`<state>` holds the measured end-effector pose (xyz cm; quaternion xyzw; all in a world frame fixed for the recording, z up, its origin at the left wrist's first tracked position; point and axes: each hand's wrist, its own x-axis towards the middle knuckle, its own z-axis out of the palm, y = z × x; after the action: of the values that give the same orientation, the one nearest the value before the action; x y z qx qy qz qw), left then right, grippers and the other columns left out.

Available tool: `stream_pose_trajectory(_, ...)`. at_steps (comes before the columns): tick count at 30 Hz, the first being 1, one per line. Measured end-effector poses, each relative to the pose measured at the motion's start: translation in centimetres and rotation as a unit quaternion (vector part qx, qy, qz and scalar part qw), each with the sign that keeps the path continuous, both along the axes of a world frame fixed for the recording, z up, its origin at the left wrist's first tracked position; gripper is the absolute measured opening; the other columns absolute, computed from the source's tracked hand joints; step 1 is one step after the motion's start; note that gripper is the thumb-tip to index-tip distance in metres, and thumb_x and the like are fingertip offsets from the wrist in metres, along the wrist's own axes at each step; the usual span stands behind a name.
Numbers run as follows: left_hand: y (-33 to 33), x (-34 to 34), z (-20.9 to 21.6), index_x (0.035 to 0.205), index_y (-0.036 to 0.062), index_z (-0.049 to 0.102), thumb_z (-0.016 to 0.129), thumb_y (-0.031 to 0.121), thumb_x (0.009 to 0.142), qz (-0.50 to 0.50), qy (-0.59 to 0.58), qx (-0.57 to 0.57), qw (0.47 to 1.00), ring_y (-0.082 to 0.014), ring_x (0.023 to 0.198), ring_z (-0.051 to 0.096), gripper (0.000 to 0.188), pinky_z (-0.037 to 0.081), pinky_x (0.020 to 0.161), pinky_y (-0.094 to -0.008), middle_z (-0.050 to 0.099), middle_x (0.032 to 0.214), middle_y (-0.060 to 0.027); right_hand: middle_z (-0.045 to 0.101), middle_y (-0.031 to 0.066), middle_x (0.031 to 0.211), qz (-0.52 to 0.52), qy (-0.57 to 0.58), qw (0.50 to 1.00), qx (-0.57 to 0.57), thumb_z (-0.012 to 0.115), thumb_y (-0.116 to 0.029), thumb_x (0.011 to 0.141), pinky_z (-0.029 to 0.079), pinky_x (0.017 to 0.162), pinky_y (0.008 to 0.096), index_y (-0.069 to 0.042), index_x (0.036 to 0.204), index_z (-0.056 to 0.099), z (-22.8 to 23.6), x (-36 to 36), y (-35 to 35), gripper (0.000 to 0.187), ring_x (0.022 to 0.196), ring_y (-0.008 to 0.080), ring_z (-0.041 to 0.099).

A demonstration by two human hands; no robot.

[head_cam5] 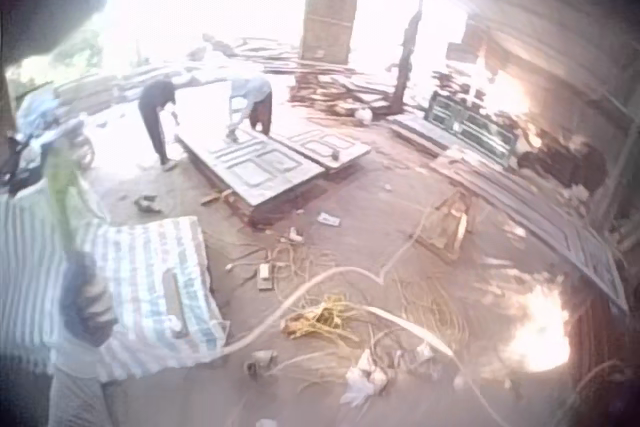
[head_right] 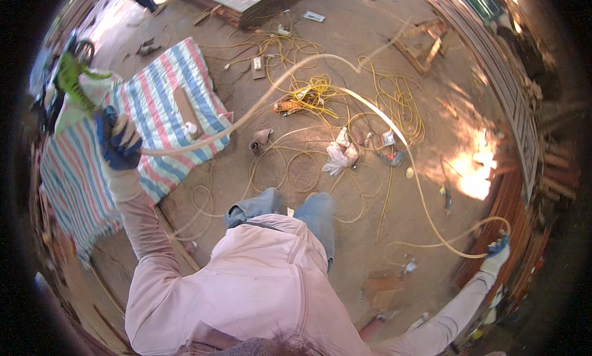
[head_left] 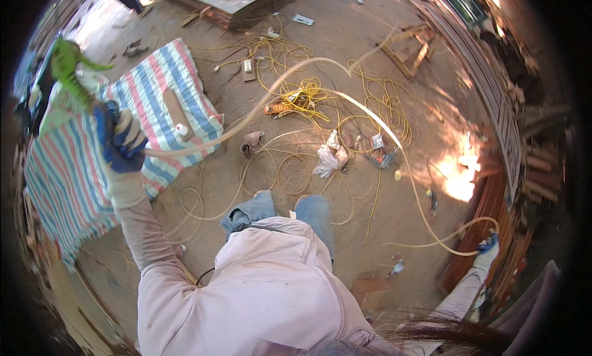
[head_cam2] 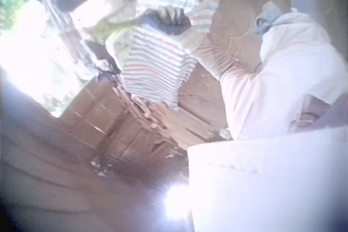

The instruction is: The person pours green paint into a spray gun cup, connects the hose, and spray paints a wooden louvered panel green. They move around the panel to apply paint evenly while another person works nearby.

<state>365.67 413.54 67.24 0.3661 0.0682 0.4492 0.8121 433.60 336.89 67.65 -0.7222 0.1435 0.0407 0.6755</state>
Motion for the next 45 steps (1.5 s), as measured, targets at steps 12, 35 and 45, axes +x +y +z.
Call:
stream_pose_trajectory(12,-31.4,12.9,-11.5,0.121,0.0109,0.059,0.042,0.045,0.103,0.217,0.081,-0.284,0.93,-0.0233,0.112,0.06,0.043,0.05,0.092,-0.0403,0.063,0.12,-0.0085,0.058,0.0215,0.126,0.736,-0.51,0.432,-0.108,0.063,-0.014,0.091,0.049,0.089,0.0393,0.0,0.134,0.049,-10.3,-27.3,44.0,0.047,0.106,0.0349,0.06)
stream_pose_trajectory(35,-62.1,-5.3,-13.6,0.109,0.0078,0.069,0.07,0.062,0.077,0.161,0.59,-0.138,0.779,-0.0305,0.095,0.068,0.063,0.052,0.083,-0.0378,0.071,0.101,-0.0117,0.07,0.0123,0.081,0.916,-0.393,-0.077,-0.028,0.072,-0.031,0.084,0.052,0.059,0.0383,-0.009,0.112,0.068,-7.5,-51.3,31.8,0.036,0.068,0.03,0.068)
stream_pose_trajectory(45,-64.9,-19.9,-13.9,0.11,0.012,0.07,0.071,0.065,0.073,0.178,0.634,-0.161,0.735,-0.0307,0.106,0.064,0.064,0.049,0.092,-0.0358,0.069,0.108,-0.0139,0.068,0.0159,0.08,0.967,-0.196,-0.142,-0.081,0.068,-0.029,0.09,0.051,0.066,0.037,-0.006,0.098,0.061,-10.4,-67.4,31.9,0.025,0.072,0.0286,0.068)
